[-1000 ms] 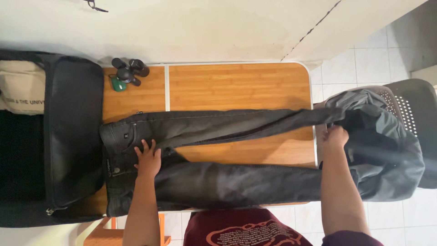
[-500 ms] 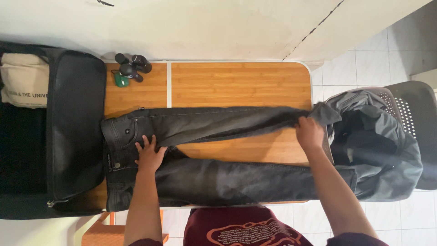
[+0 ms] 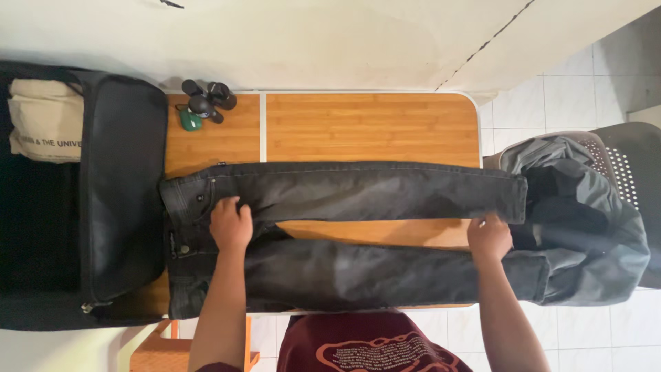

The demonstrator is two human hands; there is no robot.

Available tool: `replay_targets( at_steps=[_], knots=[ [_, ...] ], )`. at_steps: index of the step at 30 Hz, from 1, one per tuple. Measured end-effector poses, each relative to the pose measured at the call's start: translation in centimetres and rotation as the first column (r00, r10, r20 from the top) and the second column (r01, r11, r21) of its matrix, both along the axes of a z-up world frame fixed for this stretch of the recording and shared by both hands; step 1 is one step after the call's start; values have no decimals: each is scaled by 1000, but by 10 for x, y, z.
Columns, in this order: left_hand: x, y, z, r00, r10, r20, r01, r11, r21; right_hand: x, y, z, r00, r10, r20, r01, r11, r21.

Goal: The person takes a pair of jeans from a basket, turns them right side out by hand, zips and buttons the fly, and spreads the jeans flat across the table.

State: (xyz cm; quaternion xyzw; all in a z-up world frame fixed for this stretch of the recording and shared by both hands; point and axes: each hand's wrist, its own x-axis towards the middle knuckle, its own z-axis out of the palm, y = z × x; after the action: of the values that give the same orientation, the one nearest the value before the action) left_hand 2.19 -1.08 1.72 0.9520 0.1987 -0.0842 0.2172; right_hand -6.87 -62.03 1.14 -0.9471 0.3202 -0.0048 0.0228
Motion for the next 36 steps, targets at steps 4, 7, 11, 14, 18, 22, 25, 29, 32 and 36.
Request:
replay_targets(
  at_steps=[4, 7, 11, 14, 18, 22, 25, 29, 32, 36],
  knots=[
    [35, -8, 0, 902, -265, 340, 254, 964, 79, 48, 47, 12, 848, 443, 292, -473, 881, 36],
    [60, -10, 2, 877, -429, 218, 366, 889, 277, 90, 90, 18, 775, 525, 353, -579, 813, 61],
    [77, -5, 2, 868, -466, 172, 416, 871, 263, 132, 110, 20, 726, 555, 407, -596, 802, -32],
    [85, -3, 12, 887, -452, 93, 419, 873, 249, 148, 102, 9, 783, 583, 216, -608, 791, 67],
    [103, 24, 34, 828, -552, 100, 534, 830, 161, 160, 68, -5, 776, 627, 64, -628, 760, 168],
    [133, 55, 56, 917, -377, -134, 336, 907, -253, 183, 38, 3, 864, 501, 61, -469, 753, 462],
    [149, 55, 55, 927, -337, -166, 297, 928, -226, 203, 41, 20, 816, 578, 13, -525, 731, 436],
    [155, 44, 29, 893, -445, 70, 420, 880, 223, 213, 40, 20, 804, 564, -189, -540, 825, 165],
    [153, 46, 9, 873, -464, 151, 415, 869, 271, 209, 19, 1, 784, 617, -69, -612, 786, 85],
    [156, 48, 2, 920, -389, -39, 383, 877, 290, 209, 7, -9, 835, 467, -290, -447, 884, 136]
  ],
)
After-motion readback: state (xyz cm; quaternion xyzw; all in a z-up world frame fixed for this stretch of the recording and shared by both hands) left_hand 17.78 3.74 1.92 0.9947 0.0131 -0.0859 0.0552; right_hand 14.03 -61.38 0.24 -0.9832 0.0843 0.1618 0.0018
